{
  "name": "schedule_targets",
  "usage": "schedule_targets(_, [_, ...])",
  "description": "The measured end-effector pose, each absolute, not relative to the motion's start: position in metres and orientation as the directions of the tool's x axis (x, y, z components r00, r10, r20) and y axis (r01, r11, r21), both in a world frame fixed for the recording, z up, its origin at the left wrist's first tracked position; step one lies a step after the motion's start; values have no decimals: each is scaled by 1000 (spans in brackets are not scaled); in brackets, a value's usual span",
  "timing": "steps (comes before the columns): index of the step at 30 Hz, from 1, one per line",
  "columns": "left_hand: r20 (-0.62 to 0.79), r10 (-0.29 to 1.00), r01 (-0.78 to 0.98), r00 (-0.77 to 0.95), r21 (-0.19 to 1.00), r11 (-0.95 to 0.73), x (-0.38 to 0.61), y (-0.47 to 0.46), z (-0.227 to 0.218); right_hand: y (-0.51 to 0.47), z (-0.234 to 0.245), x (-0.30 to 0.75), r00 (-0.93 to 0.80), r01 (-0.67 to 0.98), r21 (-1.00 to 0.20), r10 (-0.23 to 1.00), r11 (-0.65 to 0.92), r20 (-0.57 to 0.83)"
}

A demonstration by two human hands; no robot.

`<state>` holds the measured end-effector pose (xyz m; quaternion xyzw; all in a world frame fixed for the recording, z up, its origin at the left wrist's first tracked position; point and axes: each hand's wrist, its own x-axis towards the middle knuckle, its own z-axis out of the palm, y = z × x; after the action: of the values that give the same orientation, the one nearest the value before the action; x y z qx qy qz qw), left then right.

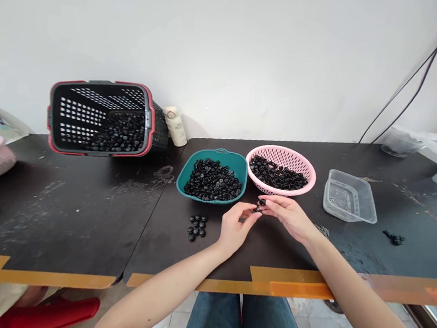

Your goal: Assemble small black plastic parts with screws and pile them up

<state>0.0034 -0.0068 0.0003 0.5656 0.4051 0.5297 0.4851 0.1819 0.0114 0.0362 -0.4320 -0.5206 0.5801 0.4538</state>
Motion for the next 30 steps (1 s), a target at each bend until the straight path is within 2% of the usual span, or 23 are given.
schedule_targets(4, [374, 927, 113, 34, 920, -376, 2, -15, 4, 4, 14, 171, -278, -267, -940, 951, -212, -135])
schedule_targets(12, [623, 778, 394, 77, 698, -598, 1, -7, -2, 7, 7, 174, -317, -380, -870, 928, -314, -196])
schedule_targets(30, [623, 771, 455, 134, 652, -606, -1, -4, -5, 6, 6, 172, -308, -384, -863, 927, -327, -214])
